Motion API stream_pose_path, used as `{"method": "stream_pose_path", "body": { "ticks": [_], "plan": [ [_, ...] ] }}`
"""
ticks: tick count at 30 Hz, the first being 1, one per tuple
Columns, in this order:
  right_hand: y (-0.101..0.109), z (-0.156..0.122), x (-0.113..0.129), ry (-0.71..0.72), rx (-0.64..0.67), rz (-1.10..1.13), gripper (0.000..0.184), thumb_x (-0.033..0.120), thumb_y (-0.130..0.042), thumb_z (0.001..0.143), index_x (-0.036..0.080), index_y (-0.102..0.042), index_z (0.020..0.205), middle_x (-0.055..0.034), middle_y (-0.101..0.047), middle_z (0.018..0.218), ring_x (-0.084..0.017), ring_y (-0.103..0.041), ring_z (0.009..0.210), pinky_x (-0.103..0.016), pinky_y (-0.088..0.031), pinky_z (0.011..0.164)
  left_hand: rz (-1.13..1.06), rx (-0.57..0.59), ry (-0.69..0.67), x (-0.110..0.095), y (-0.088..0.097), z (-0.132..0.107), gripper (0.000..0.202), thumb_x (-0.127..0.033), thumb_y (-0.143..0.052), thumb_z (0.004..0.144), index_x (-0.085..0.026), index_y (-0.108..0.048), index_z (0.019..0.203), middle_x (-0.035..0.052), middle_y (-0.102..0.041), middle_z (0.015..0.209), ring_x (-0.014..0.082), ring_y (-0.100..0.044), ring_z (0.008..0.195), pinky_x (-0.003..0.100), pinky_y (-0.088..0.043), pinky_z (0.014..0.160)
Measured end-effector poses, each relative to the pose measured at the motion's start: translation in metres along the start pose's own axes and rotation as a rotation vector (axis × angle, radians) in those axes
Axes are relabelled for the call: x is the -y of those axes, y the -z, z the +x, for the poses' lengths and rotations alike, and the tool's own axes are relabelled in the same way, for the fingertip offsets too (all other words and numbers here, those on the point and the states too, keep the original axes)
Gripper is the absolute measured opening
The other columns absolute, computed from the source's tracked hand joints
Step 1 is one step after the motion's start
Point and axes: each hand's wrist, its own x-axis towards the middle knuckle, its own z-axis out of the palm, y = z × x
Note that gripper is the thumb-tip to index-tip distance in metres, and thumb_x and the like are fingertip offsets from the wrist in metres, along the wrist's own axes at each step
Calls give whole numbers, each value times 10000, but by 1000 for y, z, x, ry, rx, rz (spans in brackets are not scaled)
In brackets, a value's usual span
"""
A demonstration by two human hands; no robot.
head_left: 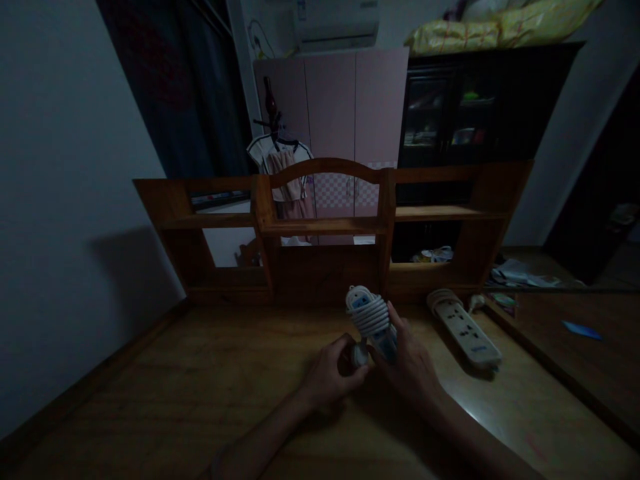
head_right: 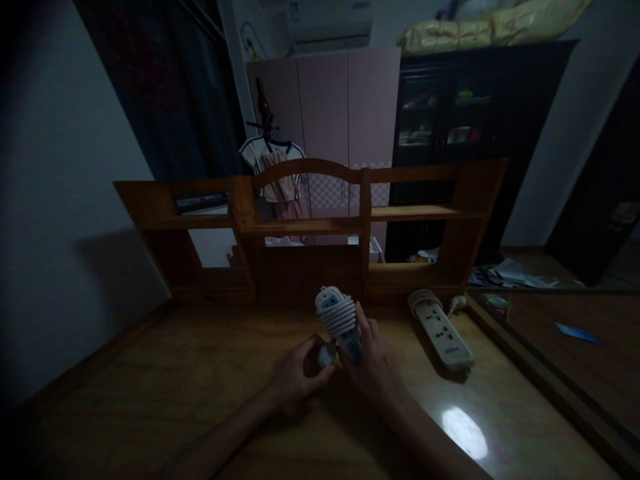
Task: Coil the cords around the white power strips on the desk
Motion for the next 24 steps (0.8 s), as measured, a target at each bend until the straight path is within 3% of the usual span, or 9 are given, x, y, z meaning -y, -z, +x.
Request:
{"method": "stream_pose_path", "body": {
  "ticks": [5, 12, 24],
  "plan": [
    [-1, -2, 1, 14, 19, 12, 819, 309, -579, 850, 196, -90, 1497, -153, -460, 1300, -299, -514, 1125, -439, -476, 890, 61, -8, -9, 0, 2, 0, 187, -335, -573, 807, -184, -505, 895, -10, -582, 801, 118, -535, 690, 208, -396, 616],
    [0, -1, 4, -8, 40, 14, 853, 279, -597, 821, 208, -86, 1501, -154, -463, 1305, -303, -535, 1096, -431, -499, 849, 126, -67, 17, 0, 2, -2, 232, -407, -498, 864, -177, -501, 898, 6, -582, 790, 131, -534, 680, 220, -364, 592],
    [-3, -3, 5, -11, 32, 24, 855, 299, -589, 831, 198, -71, 1505, -166, -492, 1264, -306, -562, 1048, -443, -516, 821, 381, -53, -124, 0, 5, -2, 183, -342, -543, 804, -194, -491, 898, 31, -552, 793, 168, -514, 703, 262, -367, 639]
  ]
}}
